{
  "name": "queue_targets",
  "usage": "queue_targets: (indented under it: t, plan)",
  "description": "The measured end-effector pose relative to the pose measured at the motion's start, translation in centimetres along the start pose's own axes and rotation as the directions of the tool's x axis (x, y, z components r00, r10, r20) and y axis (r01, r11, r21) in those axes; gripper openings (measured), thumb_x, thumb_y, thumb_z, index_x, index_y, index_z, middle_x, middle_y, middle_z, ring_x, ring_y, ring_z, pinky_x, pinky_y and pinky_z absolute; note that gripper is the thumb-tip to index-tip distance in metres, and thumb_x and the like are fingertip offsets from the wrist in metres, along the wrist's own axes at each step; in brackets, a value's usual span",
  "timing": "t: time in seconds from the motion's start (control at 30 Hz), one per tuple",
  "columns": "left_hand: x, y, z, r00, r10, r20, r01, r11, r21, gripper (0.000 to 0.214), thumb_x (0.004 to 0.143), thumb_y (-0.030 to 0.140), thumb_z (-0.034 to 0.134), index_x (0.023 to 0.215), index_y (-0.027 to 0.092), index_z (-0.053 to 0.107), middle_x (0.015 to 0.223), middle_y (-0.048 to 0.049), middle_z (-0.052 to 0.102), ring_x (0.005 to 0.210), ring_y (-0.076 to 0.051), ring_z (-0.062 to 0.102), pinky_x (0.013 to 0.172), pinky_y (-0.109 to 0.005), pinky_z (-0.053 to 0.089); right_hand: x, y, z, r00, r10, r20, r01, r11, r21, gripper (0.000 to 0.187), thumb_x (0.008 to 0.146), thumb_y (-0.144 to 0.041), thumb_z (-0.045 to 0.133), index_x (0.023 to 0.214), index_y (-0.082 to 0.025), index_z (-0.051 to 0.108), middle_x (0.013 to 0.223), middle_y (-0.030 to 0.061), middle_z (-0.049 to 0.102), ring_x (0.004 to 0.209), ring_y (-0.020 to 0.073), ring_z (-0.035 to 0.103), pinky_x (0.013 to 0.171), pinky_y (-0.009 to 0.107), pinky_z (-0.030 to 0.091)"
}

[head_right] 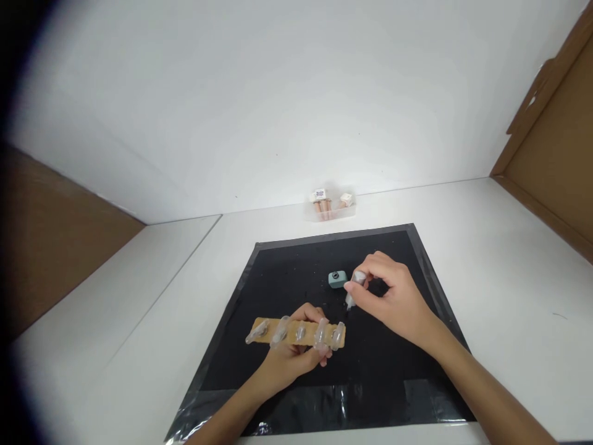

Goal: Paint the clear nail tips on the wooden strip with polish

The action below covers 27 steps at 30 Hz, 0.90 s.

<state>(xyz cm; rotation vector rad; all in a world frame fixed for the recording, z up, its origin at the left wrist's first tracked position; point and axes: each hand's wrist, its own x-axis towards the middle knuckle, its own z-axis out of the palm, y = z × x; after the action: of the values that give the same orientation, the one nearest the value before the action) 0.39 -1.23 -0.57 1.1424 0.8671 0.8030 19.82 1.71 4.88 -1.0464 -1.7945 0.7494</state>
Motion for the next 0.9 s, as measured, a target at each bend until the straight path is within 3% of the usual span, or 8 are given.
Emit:
queue_targets:
  t: [0.17,0.27,0.37,0.47,0.57,0.67,0.8,0.9]
  plan:
    - [0.01,0.08,0.06,1.000,-0.023,-0.017,0.024,0.998,0.050,0.031,0.063,0.025,0.071,0.077,0.019,0.043,0.063,0.0040,0.056,0.051,-0.006,0.052,0.048,-0.018,0.045,-0.18,-0.13,0.04,0.993,-0.086,0.084,0.075,0.990,0.121,0.015,0.081,-0.020,0.055,0.066,-0.020,0.055,0.061,0.0002,0.053,0.059,0.0144,0.049,0.054,0.028,0.041]
    - [0.00,0.15,0.09,1.000,-0.016,-0.021,0.018,0.996,0.082,0.029,0.063,0.022,0.069,0.077,0.019,0.043,0.063,0.0044,0.055,0.050,-0.007,0.051,0.049,-0.019,0.044,-0.21,-0.18,0.27,0.989,-0.083,0.126,0.076,0.996,0.054,0.015,0.080,-0.019,0.057,0.065,-0.019,0.055,0.061,0.0005,0.054,0.061,0.0150,0.049,0.055,0.028,0.041]
    - [-0.05,0.00,-0.06,0.999,0.021,-0.042,-0.015,0.988,0.155,0.025,0.064,0.022,0.066,0.077,0.019,0.045,0.063,0.0037,0.056,0.049,-0.008,0.050,0.049,-0.021,0.043,-0.07,0.01,0.23,0.999,-0.037,0.037,0.039,0.998,-0.050,0.019,0.080,-0.018,0.057,0.061,-0.019,0.054,0.059,0.0008,0.053,0.061,0.0154,0.049,0.056,0.029,0.040]
    - [-0.11,-0.14,-0.27,0.988,0.120,-0.097,-0.079,0.935,0.346,0.020,0.064,0.021,0.064,0.076,0.019,0.049,0.067,0.0015,0.059,0.056,-0.011,0.053,0.054,-0.023,0.042,0.01,0.06,0.03,0.999,-0.021,-0.035,0.020,0.999,-0.038,0.020,0.081,-0.019,0.055,0.061,-0.019,0.053,0.058,0.0003,0.052,0.058,0.0146,0.049,0.053,0.028,0.040]
    - [-0.15,0.07,-0.26,0.979,0.183,-0.089,-0.116,0.861,0.495,0.015,0.064,0.020,0.061,0.073,0.019,0.050,0.067,0.0013,0.059,0.059,-0.011,0.053,0.059,-0.025,0.041,-0.05,-0.17,0.07,0.996,-0.068,0.062,0.065,0.996,0.054,0.018,0.082,-0.019,0.055,0.063,-0.018,0.054,0.059,0.0002,0.052,0.058,0.0140,0.050,0.053,0.027,0.041]
    - [-0.16,0.51,-0.01,0.982,0.180,-0.051,-0.127,0.841,0.525,0.012,0.064,0.020,0.058,0.070,0.019,0.048,0.063,0.0024,0.057,0.054,-0.010,0.049,0.056,-0.024,0.039,-0.12,-0.28,0.35,0.981,-0.113,0.155,0.113,0.994,0.013,0.018,0.081,-0.020,0.057,0.063,-0.018,0.052,0.059,0.0005,0.052,0.060,0.0146,0.049,0.053,0.027,0.041]
    - [-0.17,0.82,0.25,0.982,0.181,-0.062,-0.120,0.836,0.536,0.013,0.064,0.020,0.058,0.072,0.020,0.049,0.065,0.0025,0.058,0.055,-0.010,0.050,0.055,-0.024,0.039,-0.05,0.00,0.35,0.989,-0.130,0.073,0.139,0.981,-0.138,0.020,0.080,-0.019,0.058,0.062,-0.019,0.050,0.059,0.0001,0.050,0.060,0.0150,0.045,0.054,0.028,0.039]
    - [-0.18,0.82,0.24,0.980,0.180,-0.087,-0.103,0.825,0.555,0.015,0.062,0.020,0.060,0.073,0.020,0.050,0.064,0.0032,0.058,0.055,-0.011,0.051,0.055,-0.024,0.039,-0.02,0.02,0.06,0.991,-0.130,0.037,0.133,0.986,-0.098,0.018,0.081,-0.019,0.057,0.064,-0.019,0.052,0.060,0.0004,0.051,0.061,0.0151,0.047,0.055,0.029,0.040]
